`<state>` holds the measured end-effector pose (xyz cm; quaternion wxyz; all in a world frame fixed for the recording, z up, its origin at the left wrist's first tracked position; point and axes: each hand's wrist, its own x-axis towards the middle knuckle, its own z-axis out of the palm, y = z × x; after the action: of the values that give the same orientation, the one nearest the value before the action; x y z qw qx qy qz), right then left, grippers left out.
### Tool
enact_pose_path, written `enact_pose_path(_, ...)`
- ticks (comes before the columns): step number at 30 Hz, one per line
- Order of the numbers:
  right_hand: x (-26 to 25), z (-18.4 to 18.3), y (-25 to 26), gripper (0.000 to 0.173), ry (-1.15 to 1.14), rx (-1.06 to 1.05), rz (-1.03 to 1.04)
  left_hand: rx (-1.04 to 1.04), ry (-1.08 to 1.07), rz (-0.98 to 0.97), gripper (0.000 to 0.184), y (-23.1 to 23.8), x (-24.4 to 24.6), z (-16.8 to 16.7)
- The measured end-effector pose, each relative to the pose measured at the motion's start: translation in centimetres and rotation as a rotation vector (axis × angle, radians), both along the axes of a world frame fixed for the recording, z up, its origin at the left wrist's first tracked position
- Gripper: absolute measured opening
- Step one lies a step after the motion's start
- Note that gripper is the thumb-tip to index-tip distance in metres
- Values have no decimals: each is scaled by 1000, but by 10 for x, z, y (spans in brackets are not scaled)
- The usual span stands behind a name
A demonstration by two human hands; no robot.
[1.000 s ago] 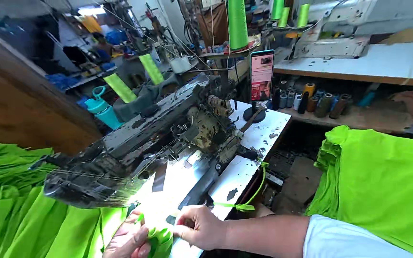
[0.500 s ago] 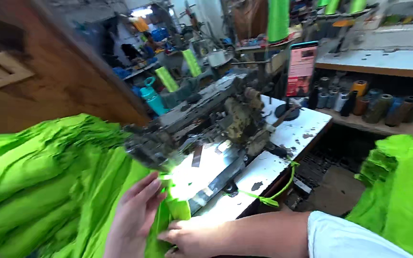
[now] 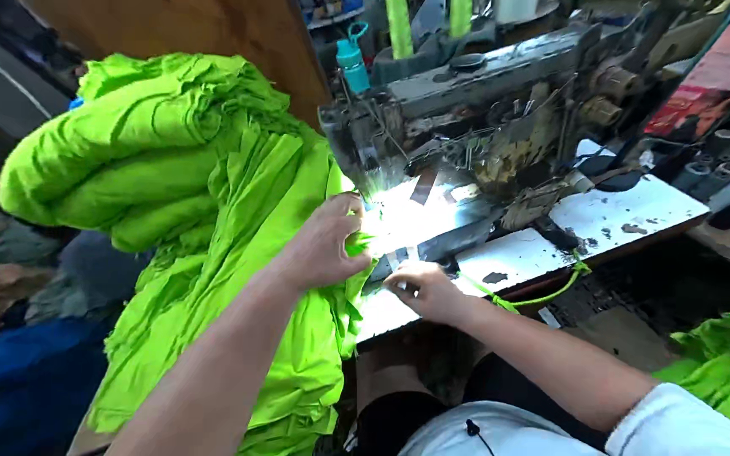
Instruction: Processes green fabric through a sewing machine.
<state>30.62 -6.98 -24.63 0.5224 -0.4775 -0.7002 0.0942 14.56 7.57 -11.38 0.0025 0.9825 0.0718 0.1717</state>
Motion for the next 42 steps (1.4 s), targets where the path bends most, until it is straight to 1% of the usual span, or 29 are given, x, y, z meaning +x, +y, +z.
enact_pose_path(1,9,4,0,18,35,29,-77,-14,-43,-44,24,2,4,0)
enact_pose_path(2,17,11,0,18,63,35,-143,-30,-73,-47,18,4,6,-1)
enact_pose_path(4,31,22,3,18,107,46,-223,-45,-121,16,11,5,8,-3)
enact_pose_path(6,38,31,11,18,105,55,-242,-19,-174,77,11,5,8,-7)
enact_pose_path(9,36,42,22,20,45,-20,-225,132,-268,69,13,6,9,-15)
enact_pose_path(10,35,46,26,22,5,-64,-213,187,-273,52,12,6,9,-17)
enact_pose_path(12,33,51,34,28,-82,-172,-192,311,-250,19,18,9,9,-20)
enact_pose_path(14,30,61,38,34,-157,-365,-192,377,-224,8,21,9,7,-22)
enact_pose_path(16,26,74,42,40,-202,-573,-185,370,-223,13,22,10,5,-24)
enact_pose_path(19,25,82,45,43,-222,-697,-172,365,-258,-20,19,13,3,-27)
enact_pose_path(21,26,83,47,41,-221,-686,-164,371,-303,-63,15,16,3,-30)
enact_pose_path(24,28,82,50,30,-216,-647,-179,374,-341,-120,14,16,4,-29)
enact_pose_path(27,30,88,49,30,-175,-765,-154,376,-330,-144,12,17,4,-23)
enact_pose_path(30,33,91,45,28,-57,-812,-94,390,-265,-176,9,19,4,-19)
enact_pose_path(33,32,91,38,19,121,-746,15,317,-223,-180,6,22,5,-19)
enact_pose_path(35,31,88,29,16,205,-724,98,259,-185,-201,7,18,7,-21)
enact_pose_path(38,31,70,11,19,253,-737,98,266,-116,-258,12,14,11,-26)
enact_pose_path(40,33,45,7,16,338,-643,127,292,-46,-240,13,17,11,-29)
enact_pose_path(42,33,30,7,12,388,-544,154,294,-4,-243,15,20,12,-32)
